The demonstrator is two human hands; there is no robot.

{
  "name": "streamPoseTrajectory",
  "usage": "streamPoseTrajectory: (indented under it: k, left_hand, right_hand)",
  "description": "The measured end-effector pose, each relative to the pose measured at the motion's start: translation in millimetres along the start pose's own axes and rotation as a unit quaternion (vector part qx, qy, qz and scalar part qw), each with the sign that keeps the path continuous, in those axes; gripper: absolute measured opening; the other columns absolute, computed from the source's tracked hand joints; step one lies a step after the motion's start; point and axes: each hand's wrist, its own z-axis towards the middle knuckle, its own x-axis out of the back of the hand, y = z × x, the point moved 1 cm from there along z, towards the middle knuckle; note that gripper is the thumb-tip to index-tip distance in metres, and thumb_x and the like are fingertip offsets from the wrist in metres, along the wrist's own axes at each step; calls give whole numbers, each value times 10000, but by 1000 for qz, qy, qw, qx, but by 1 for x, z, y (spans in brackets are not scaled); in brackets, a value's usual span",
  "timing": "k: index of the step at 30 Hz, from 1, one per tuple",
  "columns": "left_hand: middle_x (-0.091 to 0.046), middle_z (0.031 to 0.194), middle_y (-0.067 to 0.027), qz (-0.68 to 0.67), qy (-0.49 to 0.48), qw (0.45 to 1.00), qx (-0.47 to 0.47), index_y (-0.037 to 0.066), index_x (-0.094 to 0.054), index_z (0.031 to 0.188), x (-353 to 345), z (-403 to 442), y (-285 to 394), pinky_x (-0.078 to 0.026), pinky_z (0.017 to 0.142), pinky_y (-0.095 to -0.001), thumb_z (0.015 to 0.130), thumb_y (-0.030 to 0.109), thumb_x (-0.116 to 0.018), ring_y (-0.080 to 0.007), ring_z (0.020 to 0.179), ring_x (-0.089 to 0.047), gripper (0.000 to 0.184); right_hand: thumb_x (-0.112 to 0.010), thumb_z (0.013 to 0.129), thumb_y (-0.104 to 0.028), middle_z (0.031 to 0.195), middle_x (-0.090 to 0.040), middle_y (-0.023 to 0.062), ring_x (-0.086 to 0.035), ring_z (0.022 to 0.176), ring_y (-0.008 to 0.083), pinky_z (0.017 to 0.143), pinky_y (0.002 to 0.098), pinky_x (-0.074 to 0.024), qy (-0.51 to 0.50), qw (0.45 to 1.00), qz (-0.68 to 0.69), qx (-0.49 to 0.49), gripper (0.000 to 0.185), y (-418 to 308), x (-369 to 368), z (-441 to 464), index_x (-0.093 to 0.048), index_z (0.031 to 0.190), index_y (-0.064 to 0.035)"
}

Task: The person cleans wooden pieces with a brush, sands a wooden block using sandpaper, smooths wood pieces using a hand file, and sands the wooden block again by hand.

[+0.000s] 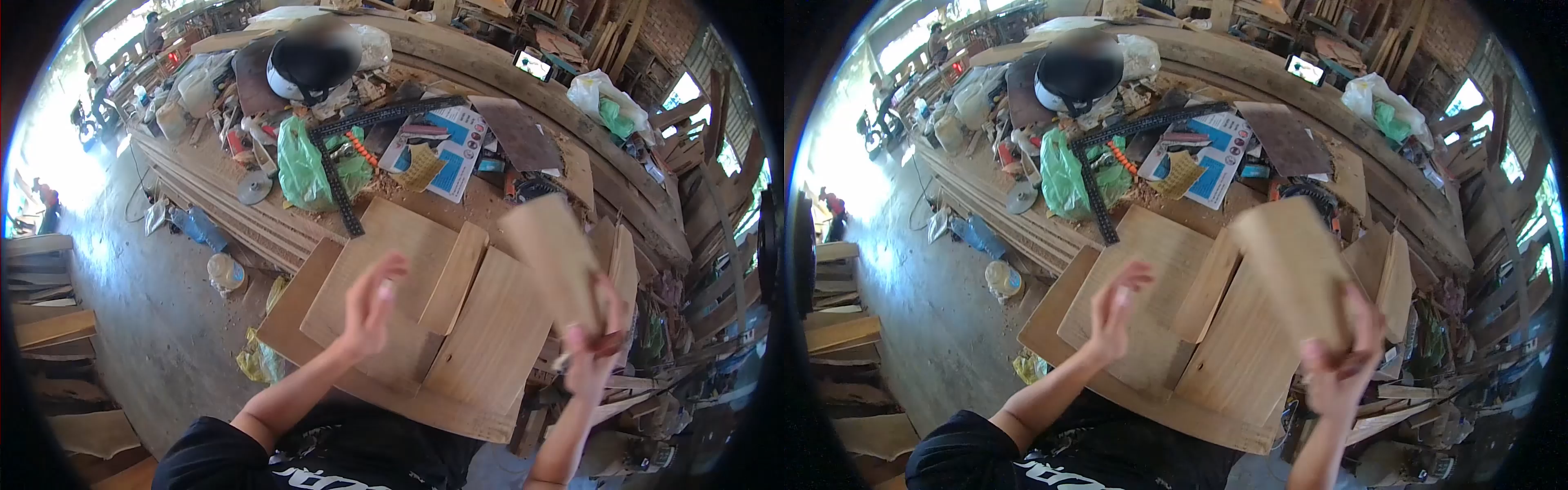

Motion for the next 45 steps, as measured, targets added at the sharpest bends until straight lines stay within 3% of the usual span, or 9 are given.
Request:
streamPoseTrajectory:
  k: [2,6,17,20,29,34,39,43,45]
  left_hand:
    - [-623,1395,-187,-117,67,991,-18,-11,-538,1463,15,1,28,-362,1150,-394,1050,289,-530,-273,1355,-547,511]
    - [-594,1395,-198,174,54,981,-64,-47,-571,1406,73,-21,64,-408,1094,-401,1021,139,-550,-279,1296,-558,428]
    - [-640,1099,-146,356,-24,931,74,32,-711,1126,96,34,12,-469,903,-312,862,-149,-489,-280,998,-618,390]
    - [-653,1126,-174,346,-63,935,-41,31,-702,1102,89,44,3,-500,853,-404,848,-163,-453,-360,997,-643,405]
    - [-507,1471,-238,458,-72,884,-54,85,-566,1407,98,-16,57,-411,1130,-488,983,89,-625,-445,1374,-485,427]
    - [-173,1640,-364,495,-245,834,-1,101,-289,1624,109,-54,50,-215,1242,-561,859,549,-752,-525,1508,-242,1000]
    - [-189,1667,-300,528,-263,807,12,108,-277,1626,107,-43,52,-188,1254,-571,747,491,-866,-478,1536,-227,1126]
    - [-250,1680,-216,538,-266,799,20,125,-255,1637,105,-24,45,-182,1261,-567,659,419,-931,-442,1550,-228,1224]
    - [-302,1664,-195,520,-254,816,3,131,-251,1640,105,-12,44,-181,1261,-566,637,417,-941,-433,1551,-234,1250]
  right_hand:
    - [-820,802,-443,1210,-572,195,-557,1124,378,930,538,-472,-40,999,-18,17,777,-21,-16,-7,-555,1405,-30]
    - [-852,761,-493,1177,-549,241,-542,1082,404,930,536,-425,-102,994,31,31,811,-92,-130,-52,-565,1365,-36]
    - [-882,715,-377,1211,-543,261,-524,1101,427,974,563,-408,-115,993,24,-33,786,-107,-210,-105,-556,1344,-36]
    - [-877,721,-355,1225,-553,240,-530,1125,424,978,550,-424,-124,991,22,-43,763,-110,-208,-104,-564,1344,-45]
    - [-662,936,-186,1253,-566,231,-568,1168,351,986,462,-442,-131,894,388,-180,333,-73,-174,-88,-629,1213,-4]
    - [-568,1006,-255,951,-645,164,-666,875,303,756,378,-510,-184,916,329,-139,250,-80,-161,-68,-599,1081,-19]
    - [-658,1000,-328,687,-666,160,-673,661,374,631,431,-523,-318,922,207,-83,320,-61,-167,-22,-658,880,-31]
    - [-757,939,-328,686,-685,122,-687,655,314,645,386,-534,-427,795,401,-154,330,-51,-171,26,-686,863,-15]
    - [-776,920,-331,715,-698,99,-700,676,276,655,354,-544,-331,899,281,-54,324,-39,-176,51,-693,869,-22]
